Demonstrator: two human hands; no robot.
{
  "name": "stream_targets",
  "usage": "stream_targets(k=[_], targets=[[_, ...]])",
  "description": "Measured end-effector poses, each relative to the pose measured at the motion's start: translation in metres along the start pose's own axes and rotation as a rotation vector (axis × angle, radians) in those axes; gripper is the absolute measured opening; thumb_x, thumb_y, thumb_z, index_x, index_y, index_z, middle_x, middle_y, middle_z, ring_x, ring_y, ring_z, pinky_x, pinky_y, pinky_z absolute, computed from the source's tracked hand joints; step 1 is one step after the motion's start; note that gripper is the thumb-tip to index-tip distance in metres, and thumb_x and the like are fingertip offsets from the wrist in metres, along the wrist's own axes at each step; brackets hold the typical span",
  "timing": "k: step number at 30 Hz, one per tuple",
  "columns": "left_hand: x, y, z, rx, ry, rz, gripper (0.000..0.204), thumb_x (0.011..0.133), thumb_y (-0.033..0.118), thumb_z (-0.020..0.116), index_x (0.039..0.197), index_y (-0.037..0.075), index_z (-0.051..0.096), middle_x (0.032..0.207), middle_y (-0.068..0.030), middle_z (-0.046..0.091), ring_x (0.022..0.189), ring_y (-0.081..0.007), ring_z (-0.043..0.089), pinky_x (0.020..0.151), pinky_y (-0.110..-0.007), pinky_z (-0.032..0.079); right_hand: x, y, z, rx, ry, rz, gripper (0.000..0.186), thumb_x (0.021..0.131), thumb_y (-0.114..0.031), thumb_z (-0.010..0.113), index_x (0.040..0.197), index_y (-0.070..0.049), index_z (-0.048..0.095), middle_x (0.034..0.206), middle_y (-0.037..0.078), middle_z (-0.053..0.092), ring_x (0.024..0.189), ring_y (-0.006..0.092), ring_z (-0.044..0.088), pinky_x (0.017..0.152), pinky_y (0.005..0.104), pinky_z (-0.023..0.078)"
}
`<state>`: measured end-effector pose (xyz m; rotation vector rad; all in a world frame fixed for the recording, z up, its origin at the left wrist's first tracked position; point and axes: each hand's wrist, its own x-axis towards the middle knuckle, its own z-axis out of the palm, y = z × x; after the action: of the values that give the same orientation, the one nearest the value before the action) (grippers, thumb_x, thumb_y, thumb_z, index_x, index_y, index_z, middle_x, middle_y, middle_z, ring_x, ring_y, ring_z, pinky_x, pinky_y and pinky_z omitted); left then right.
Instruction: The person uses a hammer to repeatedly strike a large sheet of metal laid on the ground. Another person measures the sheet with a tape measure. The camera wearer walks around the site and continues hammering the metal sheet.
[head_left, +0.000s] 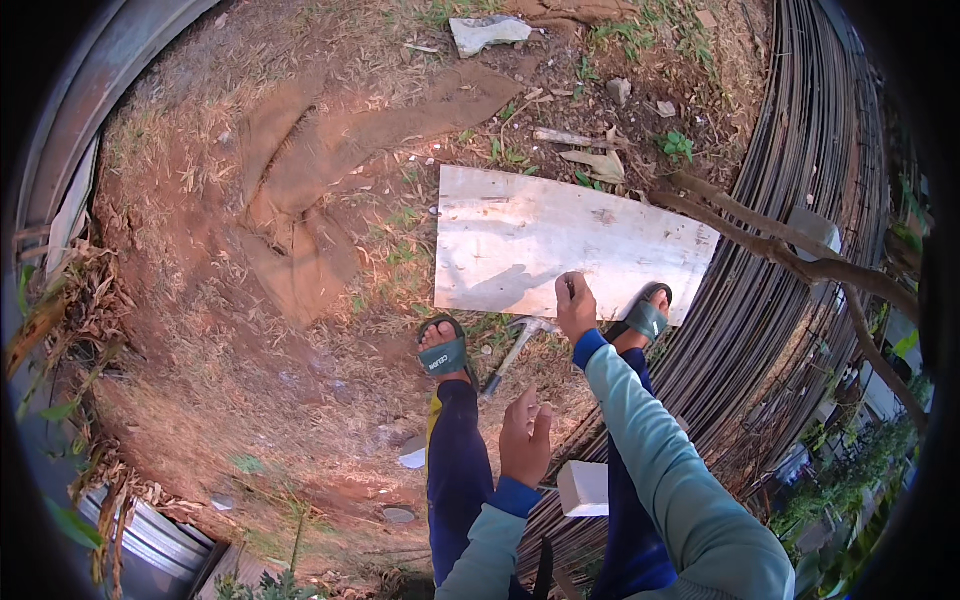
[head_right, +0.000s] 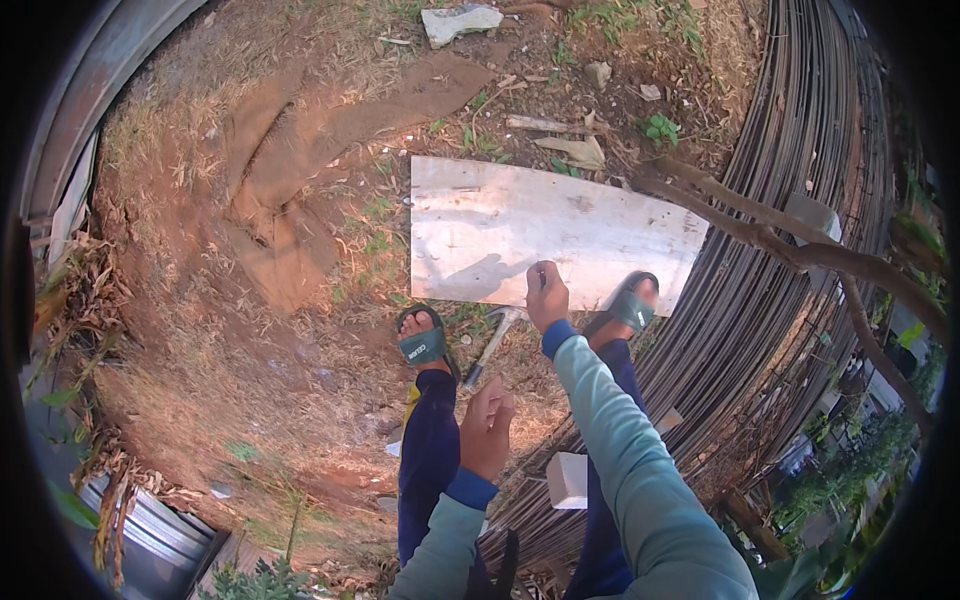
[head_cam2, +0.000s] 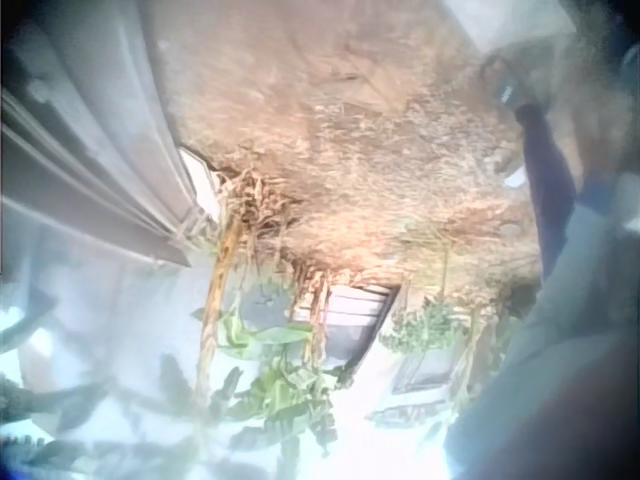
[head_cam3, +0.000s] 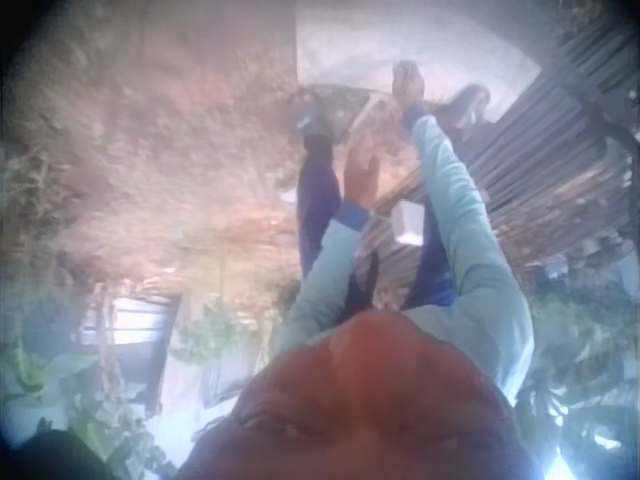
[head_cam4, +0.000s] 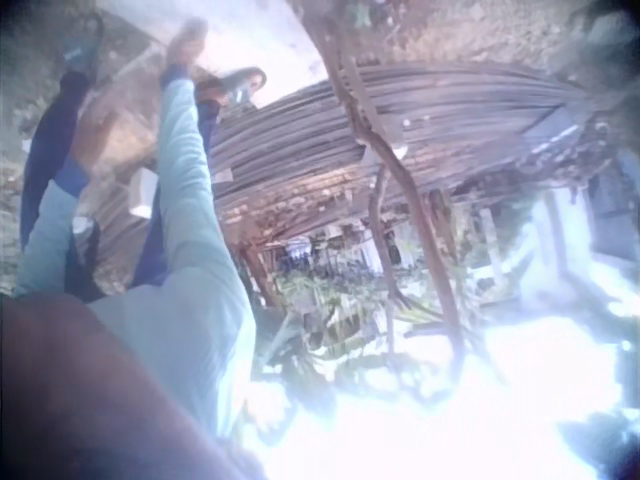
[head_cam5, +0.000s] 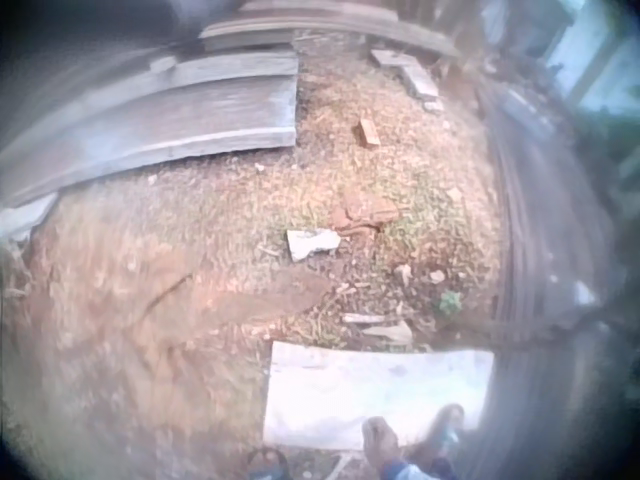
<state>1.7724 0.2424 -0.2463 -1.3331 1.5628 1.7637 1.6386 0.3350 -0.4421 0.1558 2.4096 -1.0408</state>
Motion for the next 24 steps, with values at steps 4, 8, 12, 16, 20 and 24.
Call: stream_targets(k=[4, 8, 12, 16, 20, 24], targets=[[0.002, 0.000, -0.002, -0.043, -0.074, 0.049, 0.042, 0.095, 0.028, 0.052, 0.128, 0.003, 0.048, 0.117, -0.0164, 0.056, 0.100, -0.0245, 0.060, 0.084, -0.034, 0.048, 0.058, 0.023, -0.007, -0.363, 0.234, -0.023, 0.021, 0.086, -0.006, 0.050, 0.107, -0.003, 0.053, 0.097, 0.020, 0.057, 0.089, 0.0379, 0.057, 0.077, 0.0436, 0.047], [0.011, 0.012, -0.022, -0.067, -0.093, 0.062, 0.040, 0.095, 0.027, 0.053, 0.125, 0.001, 0.051, 0.108, -0.0120, 0.062, 0.095, -0.0196, 0.062, 0.083, -0.031, 0.047, 0.060, -0.005, -0.028, -0.617, 0.114, 0.075, 0.048, 0.078, 0.001, 0.052, 0.125, -0.005, 0.045, 0.109, 0.020, 0.052, 0.101, 0.0373, 0.054, 0.085, 0.0433, 0.047], [0.024, -0.002, -0.045, -0.022, -0.066, 0.130, 0.032, 0.092, 0.020, 0.055, 0.120, 0.004, 0.055, 0.103, -0.0137, 0.064, 0.088, -0.0197, 0.064, 0.078, -0.031, 0.050, 0.006, -0.043, -0.070, -0.651, -0.048, 0.162, 0.044, 0.081, -0.009, 0.055, 0.124, -0.005, 0.044, 0.110, 0.021, 0.052, 0.103, 0.0367, 0.055, 0.085, 0.0449, 0.047], [0.016, -0.023, -0.080, -0.076, -0.053, 0.244, 0.041, 0.092, 0.031, 0.058, 0.121, 0.002, 0.055, 0.102, -0.0099, 0.065, 0.088, -0.0156, 0.063, 0.075, -0.028, 0.049, -0.077, -0.060, -0.116, -0.773, -0.190, 0.154, 0.035, 0.083, -0.020, 0.056, 0.115, -0.007, 0.050, 0.106, 0.020, 0.056, 0.100, 0.0376, 0.057, 0.082, 0.0477, 0.048], [-0.004, -0.013, -0.127, -0.377, 0.005, 0.205, 0.034, 0.089, 0.019, 0.060, 0.118, 0.003, 0.056, 0.100, -0.0119, 0.065, 0.078, -0.0173, 0.066, 0.068, -0.027, 0.052, -0.144, -0.107, -0.158, -0.789, -0.245, 0.264, 0.037, 0.080, -0.023, 0.060, 0.113, -0.006, 0.055, 0.107, 0.020, 0.058, 0.102, 0.0377, 0.057, 0.088, 0.0466, 0.045], [-0.053, 0.011, -0.185, -0.481, 0.047, 0.056, 0.035, 0.089, 0.020, 0.060, 0.119, 0.002, 0.054, 0.099, -0.0110, 0.065, 0.074, -0.0166, 0.065, 0.062, -0.027, 0.051, -0.195, -0.177, -0.195, -0.755, -0.137, 0.210, 0.036, 0.081, -0.025, 0.059, 0.111, -0.005, 0.058, 0.109, 0.021, 0.058, 0.103, 0.0374, 0.056, 0.091, 0.0445, 0.044]])
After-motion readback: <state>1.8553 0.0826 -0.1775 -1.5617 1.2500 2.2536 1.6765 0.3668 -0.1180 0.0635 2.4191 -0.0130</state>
